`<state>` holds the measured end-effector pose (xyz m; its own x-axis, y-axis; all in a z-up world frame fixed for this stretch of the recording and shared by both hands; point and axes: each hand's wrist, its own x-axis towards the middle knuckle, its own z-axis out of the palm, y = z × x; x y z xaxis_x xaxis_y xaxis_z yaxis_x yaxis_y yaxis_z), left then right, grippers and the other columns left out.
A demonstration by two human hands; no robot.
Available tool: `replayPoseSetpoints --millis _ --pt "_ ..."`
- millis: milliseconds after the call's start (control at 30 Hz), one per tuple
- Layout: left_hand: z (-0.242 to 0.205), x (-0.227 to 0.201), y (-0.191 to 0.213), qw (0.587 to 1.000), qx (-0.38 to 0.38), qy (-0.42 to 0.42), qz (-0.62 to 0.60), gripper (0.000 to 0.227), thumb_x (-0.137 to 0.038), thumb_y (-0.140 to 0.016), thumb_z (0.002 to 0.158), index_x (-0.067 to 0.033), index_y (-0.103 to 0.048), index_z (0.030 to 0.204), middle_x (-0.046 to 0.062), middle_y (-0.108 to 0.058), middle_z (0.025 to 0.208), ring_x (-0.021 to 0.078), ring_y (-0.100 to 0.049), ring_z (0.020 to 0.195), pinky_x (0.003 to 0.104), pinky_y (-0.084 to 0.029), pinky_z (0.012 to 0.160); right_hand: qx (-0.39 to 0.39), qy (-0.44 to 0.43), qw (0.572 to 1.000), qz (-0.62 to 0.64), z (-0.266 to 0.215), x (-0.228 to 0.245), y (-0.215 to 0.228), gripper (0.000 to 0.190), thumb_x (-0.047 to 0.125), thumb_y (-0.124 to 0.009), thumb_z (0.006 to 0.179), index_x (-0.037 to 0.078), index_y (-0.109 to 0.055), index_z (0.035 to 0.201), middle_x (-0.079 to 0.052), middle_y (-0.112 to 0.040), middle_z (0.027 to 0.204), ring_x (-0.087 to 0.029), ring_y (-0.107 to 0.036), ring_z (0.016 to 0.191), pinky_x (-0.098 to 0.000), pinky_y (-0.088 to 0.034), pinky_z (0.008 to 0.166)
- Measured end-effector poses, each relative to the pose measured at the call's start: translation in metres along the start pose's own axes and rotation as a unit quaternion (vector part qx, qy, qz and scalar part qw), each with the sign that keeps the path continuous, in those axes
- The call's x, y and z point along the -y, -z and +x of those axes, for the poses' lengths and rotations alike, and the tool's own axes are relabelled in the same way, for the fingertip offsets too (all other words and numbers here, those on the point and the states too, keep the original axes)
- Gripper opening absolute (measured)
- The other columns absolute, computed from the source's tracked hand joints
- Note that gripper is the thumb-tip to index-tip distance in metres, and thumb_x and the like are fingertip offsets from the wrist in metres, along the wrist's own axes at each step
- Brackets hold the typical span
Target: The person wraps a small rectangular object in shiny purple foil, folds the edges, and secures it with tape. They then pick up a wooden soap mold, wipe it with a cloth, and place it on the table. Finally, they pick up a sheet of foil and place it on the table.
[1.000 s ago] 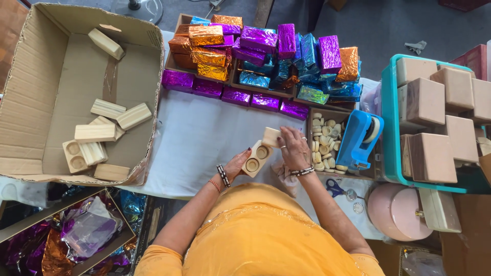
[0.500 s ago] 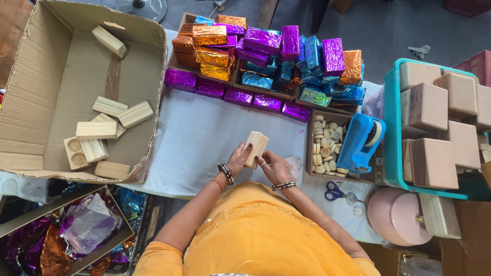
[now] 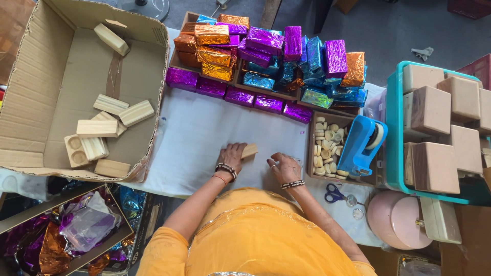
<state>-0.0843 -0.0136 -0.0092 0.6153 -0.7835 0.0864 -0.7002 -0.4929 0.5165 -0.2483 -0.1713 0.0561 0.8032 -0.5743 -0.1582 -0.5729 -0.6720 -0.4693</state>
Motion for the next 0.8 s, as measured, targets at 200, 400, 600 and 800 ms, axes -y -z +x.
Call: replayPoseSetpoints --millis 200,400,600,800 --pt "0.001 0.01 -0.003 0.992 0.089 0.003 0.087 0.06 -0.009 -0.071 0.086 -0.019 -0.05 0.141 0.004 -0.057 0.129 0.0276 -0.055 0.118 0.047 -0.048 0.097 -0.004 0.018 1.0 -0.005 -0.004 -0.024 -0.01 0.031 0.037 -0.068 0.091 0.013 -0.072 0.108 -0.011 -0.073 0.107 -0.034 -0.064 0.103 -0.0459 -0.051 0.089" --pt "0.022 0.032 -0.014 0.989 0.102 0.075 -0.079 0.074 -0.02 -0.078 0.076 -0.0189 -0.046 0.143 0.008 -0.058 0.135 0.0327 -0.056 0.12 0.048 -0.047 0.101 -0.028 0.07 0.997 -0.024 -0.005 -0.047 -0.027 0.027 0.033 -0.068 0.09 0.012 -0.072 0.106 -0.012 -0.07 0.109 -0.036 -0.062 0.107 -0.0479 -0.05 0.091" --pt "0.04 0.075 -0.046 0.975 0.137 0.137 -0.104 0.06 -0.044 -0.076 0.084 -0.0186 -0.06 0.136 0.016 -0.059 0.132 0.033 -0.057 0.122 0.04 -0.047 0.106 -0.054 0.108 0.991 -0.053 -0.011 -0.046 -0.03 0.02 0.029 -0.069 0.088 0.012 -0.071 0.099 -0.011 -0.067 0.109 -0.034 -0.063 0.103 -0.0474 -0.05 0.087" --pt "0.021 0.047 -0.017 0.992 -0.005 0.125 -0.007 0.056 -0.036 -0.074 0.086 -0.0201 -0.059 0.138 0.014 -0.053 0.145 0.0339 -0.05 0.13 0.047 -0.044 0.108 -0.067 0.124 0.989 -0.052 -0.01 -0.044 -0.028 0.018 0.028 -0.072 0.086 0.012 -0.071 0.096 -0.011 -0.067 0.108 -0.034 -0.063 0.101 -0.0476 -0.05 0.085"
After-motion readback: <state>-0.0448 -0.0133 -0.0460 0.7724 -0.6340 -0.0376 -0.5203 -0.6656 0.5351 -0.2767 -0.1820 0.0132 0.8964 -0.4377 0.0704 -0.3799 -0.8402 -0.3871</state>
